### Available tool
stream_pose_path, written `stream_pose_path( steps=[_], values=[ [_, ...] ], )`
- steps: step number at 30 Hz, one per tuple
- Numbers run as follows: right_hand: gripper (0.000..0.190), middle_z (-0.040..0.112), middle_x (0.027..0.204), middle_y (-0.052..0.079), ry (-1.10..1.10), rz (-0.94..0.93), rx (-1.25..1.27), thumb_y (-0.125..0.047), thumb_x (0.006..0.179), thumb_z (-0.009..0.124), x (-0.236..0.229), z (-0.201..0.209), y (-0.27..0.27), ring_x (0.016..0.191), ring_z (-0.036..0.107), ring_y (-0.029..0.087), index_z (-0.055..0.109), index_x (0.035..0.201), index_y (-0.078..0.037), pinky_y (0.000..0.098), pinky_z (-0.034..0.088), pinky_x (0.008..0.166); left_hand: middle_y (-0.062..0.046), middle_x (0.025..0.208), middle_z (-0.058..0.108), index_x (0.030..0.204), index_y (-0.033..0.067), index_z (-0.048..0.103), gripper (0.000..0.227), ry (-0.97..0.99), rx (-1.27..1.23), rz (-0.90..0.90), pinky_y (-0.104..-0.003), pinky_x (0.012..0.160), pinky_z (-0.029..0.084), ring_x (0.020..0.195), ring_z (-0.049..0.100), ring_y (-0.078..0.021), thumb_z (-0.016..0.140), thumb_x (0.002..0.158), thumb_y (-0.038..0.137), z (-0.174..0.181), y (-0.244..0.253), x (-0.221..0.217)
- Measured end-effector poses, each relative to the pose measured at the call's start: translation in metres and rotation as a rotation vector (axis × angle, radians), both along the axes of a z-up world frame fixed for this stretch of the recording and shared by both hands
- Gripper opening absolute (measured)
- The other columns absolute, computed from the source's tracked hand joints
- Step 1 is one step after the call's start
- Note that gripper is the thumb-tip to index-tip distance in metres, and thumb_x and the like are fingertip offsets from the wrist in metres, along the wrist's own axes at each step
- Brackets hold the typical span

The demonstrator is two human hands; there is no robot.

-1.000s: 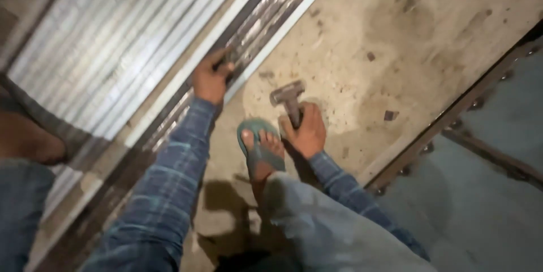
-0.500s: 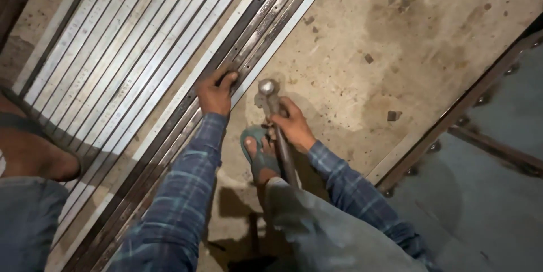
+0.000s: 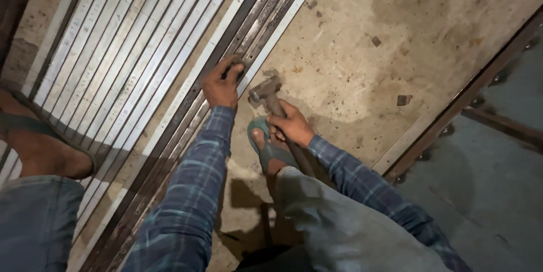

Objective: The person uses a hammer to repeatedly strike small metal pins or fasteners along a metal rod assembly laid on the floor. The left hand holds the rod steady while the right hand delivers hammer blows. The task continues along the length of the rod without completing a final assembly state.

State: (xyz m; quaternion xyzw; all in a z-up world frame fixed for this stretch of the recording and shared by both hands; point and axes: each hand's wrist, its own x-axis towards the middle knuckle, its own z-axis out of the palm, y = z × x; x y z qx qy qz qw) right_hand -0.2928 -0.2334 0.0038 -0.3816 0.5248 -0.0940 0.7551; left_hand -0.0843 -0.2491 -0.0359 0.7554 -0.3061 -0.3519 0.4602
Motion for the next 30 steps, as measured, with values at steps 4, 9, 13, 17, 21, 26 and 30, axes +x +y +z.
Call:
stream_pose_path(
  steps=[4,9,13,17,21,26,30],
  values=[
    [0.026,0.062,0.067,0.005,0.039,0.033,-0.003,-0.01,0.094,0.068,-0.002,-0.01,0.003,0.046,0.053,0.011,0.056,0.116,-0.001,0.0287,0.042,0.041,-0.009,0.104,0.08,0.11,0.0099,0.079,0.026,-0.001,-0.003,0.027,-0.03,0.086,0.059,0.094,0.077,-0.0186,0.08,0.085,0.015,0.004,-0.001,-0.003],
    [0.028,0.063,0.066,0.004,0.083,0.068,-0.026,-0.011,0.093,0.068,0.002,0.004,-0.002,0.046,0.054,0.011,0.058,0.117,-0.003,0.0288,0.044,0.043,-0.01,0.106,0.08,0.11,0.01,0.079,0.026,-0.023,-0.021,0.031,-0.031,0.088,0.059,0.096,0.077,-0.0197,0.08,0.084,0.013,0.006,-0.001,-0.004],
    [0.029,0.064,0.066,0.004,0.119,0.082,-0.031,-0.011,0.091,0.069,0.004,0.009,-0.004,0.047,0.055,0.01,0.059,0.117,-0.004,0.029,0.045,0.043,-0.011,0.105,0.081,0.11,0.0113,0.079,0.024,0.017,-0.012,0.052,-0.032,0.086,0.06,0.096,0.077,-0.0212,0.079,0.086,0.015,0.007,-0.002,-0.006],
    [0.027,0.064,0.067,0.005,0.126,0.1,-0.042,-0.011,0.093,0.069,0.002,0.005,-0.003,0.047,0.056,0.011,0.059,0.116,-0.002,0.0294,0.045,0.044,-0.012,0.107,0.08,0.109,0.0112,0.08,0.025,-0.07,-0.02,0.047,-0.034,0.088,0.059,0.098,0.077,-0.0243,0.081,0.084,0.014,0.004,-0.001,-0.006],
    [0.028,0.065,0.067,0.005,0.071,0.057,-0.003,-0.011,0.092,0.07,-0.002,-0.004,-0.002,0.048,0.056,0.011,0.06,0.116,-0.001,0.0284,0.045,0.044,-0.013,0.109,0.078,0.111,0.0113,0.079,0.026,-0.127,-0.04,0.032,-0.034,0.087,0.059,0.099,0.077,-0.0256,0.081,0.085,0.014,0.01,-0.001,-0.009],
    [0.033,0.064,0.07,0.005,-0.145,-0.085,0.314,-0.017,0.093,0.072,-0.02,0.006,-0.011,0.052,0.061,0.014,0.058,0.117,0.0,0.0295,0.048,0.047,-0.012,0.111,0.077,0.115,0.012,0.077,0.026,-0.334,-0.101,-0.051,-0.037,0.089,0.057,0.101,0.075,-0.0288,0.079,0.089,0.013,0.004,0.004,-0.011],
    [0.03,0.06,0.07,0.002,-0.177,-0.049,0.518,-0.036,0.098,0.064,-0.053,-0.001,0.011,0.052,0.056,0.012,0.058,0.116,-0.012,0.029,0.046,0.045,-0.01,0.111,0.076,0.118,0.0152,0.074,0.026,-0.559,-0.172,-0.18,-0.041,0.087,0.056,0.1,0.072,-0.031,0.076,0.092,0.009,0.002,0.006,-0.011]
  ],
)
